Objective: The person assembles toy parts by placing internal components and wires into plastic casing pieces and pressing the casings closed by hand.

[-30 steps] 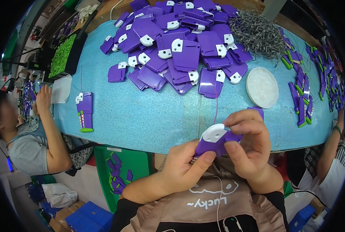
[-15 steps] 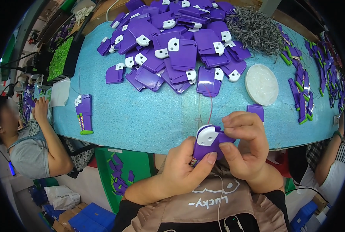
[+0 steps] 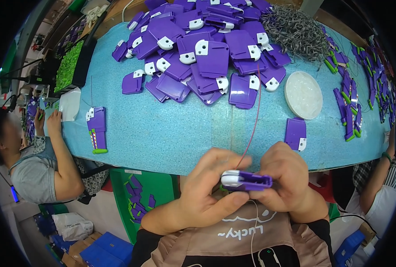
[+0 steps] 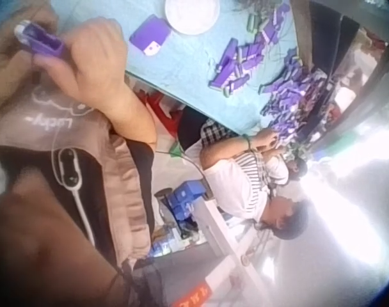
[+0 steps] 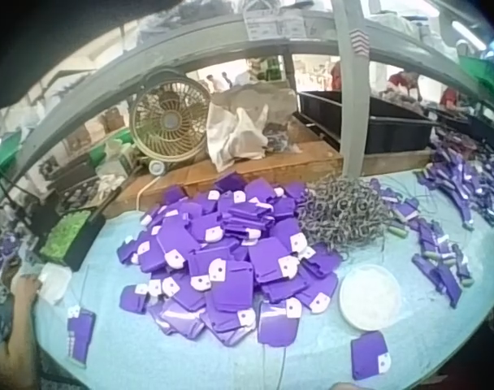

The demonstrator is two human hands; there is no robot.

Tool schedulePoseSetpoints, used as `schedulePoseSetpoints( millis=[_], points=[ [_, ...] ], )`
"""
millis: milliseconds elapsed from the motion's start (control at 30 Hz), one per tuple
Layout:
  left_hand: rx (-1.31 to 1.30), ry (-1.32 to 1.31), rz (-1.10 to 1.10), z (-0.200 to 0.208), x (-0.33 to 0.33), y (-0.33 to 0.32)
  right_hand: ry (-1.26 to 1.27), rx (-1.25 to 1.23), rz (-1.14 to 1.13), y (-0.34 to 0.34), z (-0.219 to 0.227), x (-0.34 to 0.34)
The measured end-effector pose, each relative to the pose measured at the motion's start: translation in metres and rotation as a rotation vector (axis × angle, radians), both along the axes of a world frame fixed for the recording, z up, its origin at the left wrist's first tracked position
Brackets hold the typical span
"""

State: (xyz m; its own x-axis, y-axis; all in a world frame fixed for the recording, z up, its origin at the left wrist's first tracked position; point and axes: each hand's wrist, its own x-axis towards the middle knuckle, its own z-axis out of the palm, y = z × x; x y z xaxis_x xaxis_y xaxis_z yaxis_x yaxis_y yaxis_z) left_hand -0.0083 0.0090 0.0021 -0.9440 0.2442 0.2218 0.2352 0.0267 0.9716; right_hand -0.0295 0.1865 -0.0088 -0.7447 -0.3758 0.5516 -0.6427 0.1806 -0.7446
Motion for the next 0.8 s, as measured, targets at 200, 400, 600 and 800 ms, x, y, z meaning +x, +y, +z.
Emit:
schedulePoseSetpoints(
  millis=[200,400,600,800],
  points=[
    [-0.035,0.003,-0.216,0.003,-0.008,-0.016,-0.113,-0.110,0.074,-0.005,0.000,0.006],
    [-0.178,-0.063,-0.148,0.005,-0.005,-0.016,-0.344,-0.033,0.059,0.001,-0.001,0.000],
    [0.083,-0.192,-0.027,0.002,0.001,-0.020,-0.302,0.146,0.175,0.004,-0.004,0.010],
    [0.376,-0.364,-0.138,-0.020,0.003,-0.015,-0.084,0.181,-0.180,-0.002,0.002,0.018]
  ],
)
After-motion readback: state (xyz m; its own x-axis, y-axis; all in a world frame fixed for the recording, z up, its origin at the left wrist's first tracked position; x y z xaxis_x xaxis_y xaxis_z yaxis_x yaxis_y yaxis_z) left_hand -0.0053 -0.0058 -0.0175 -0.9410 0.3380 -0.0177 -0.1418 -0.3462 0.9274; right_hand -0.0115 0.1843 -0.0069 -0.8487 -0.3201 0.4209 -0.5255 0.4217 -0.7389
